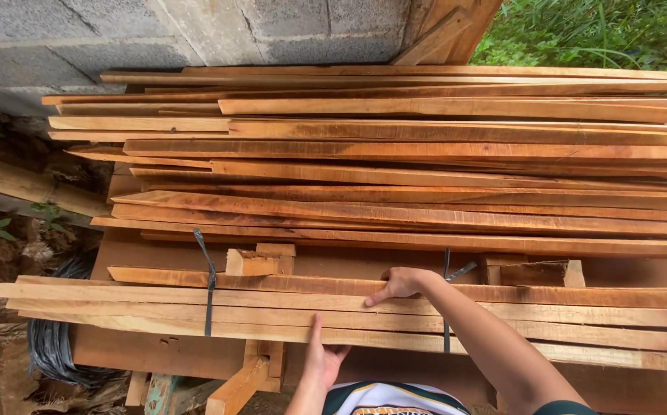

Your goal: The person secures a stack of wooden planks using black zip ties. They wrap the ties around the bundle, pull them tight, and then lift the completed bundle to place it on a nearby wooden surface. The person then returns to the main stack to continue the process.

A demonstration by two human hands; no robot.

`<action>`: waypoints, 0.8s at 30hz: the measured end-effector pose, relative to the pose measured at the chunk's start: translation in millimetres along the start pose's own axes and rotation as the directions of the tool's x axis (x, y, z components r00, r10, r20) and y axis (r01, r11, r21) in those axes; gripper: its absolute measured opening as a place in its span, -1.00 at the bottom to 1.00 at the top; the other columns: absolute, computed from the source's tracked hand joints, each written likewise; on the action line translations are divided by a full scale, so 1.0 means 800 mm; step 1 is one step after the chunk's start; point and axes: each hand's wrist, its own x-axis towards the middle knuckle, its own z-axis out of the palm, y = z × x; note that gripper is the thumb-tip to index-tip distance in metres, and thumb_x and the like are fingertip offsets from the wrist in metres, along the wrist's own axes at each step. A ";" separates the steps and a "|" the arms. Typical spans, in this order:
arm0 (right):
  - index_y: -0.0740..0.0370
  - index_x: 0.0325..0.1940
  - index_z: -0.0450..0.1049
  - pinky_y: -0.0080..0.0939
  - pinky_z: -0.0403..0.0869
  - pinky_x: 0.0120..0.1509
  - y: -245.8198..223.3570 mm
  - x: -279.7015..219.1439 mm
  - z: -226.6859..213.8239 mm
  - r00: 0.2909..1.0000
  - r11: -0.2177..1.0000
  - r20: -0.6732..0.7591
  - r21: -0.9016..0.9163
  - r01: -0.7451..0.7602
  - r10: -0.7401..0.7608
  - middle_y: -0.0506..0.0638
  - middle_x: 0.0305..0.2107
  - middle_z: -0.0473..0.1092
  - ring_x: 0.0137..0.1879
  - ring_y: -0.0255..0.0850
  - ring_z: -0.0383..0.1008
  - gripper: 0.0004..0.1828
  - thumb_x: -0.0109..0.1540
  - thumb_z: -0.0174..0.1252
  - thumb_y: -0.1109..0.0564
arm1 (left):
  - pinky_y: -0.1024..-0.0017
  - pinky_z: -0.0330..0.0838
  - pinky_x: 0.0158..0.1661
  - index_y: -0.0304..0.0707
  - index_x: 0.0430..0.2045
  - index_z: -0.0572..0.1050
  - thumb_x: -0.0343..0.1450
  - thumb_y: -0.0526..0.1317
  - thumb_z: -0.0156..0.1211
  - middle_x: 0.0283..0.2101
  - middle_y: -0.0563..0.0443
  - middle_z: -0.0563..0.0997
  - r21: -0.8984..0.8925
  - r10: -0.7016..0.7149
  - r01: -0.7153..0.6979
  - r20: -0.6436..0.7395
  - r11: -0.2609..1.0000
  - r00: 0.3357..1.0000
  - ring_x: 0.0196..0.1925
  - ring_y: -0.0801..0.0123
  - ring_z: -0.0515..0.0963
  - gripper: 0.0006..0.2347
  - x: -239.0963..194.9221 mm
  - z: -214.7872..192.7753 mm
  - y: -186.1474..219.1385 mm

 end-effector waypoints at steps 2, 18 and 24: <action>0.24 0.16 0.52 0.00 0.56 0.17 -0.007 -0.018 0.002 0.997 0.999 -0.070 0.038 0.027 -0.024 0.12 -0.01 0.56 0.04 0.04 0.61 0.16 -0.28 0.35 -0.60 | 0.06 0.34 0.17 -0.31 0.36 0.19 0.30 0.19 0.02 0.30 -0.35 0.33 0.001 0.001 -0.001 0.037 1.000 0.999 0.29 -0.04 0.35 -0.24 0.002 -0.006 -0.001; 0.19 -0.05 0.44 -0.04 0.34 0.16 -0.008 -0.119 0.139 0.647 0.927 -0.694 -0.371 0.054 -0.315 0.01 -0.17 0.49 -0.01 -0.04 0.49 0.01 -0.20 0.47 -0.61 | 0.22 0.41 0.24 -0.62 0.00 0.41 0.37 -0.47 0.14 0.02 -0.37 0.57 0.028 -0.201 0.215 0.486 0.976 0.850 0.08 0.03 0.56 -0.69 0.089 -0.154 -0.050; 0.13 0.04 0.42 -0.06 0.28 0.17 0.002 -0.136 0.197 0.594 0.904 -0.717 -0.426 0.040 -0.364 -0.01 -0.11 0.42 0.02 -0.06 0.39 -0.10 -0.13 0.52 -0.45 | 0.08 0.42 0.26 -0.68 -0.09 0.40 0.31 -0.63 -0.02 -0.07 -0.45 0.54 -0.062 -0.212 0.246 0.340 0.967 0.916 0.05 -0.13 0.53 -0.71 0.123 -0.177 -0.079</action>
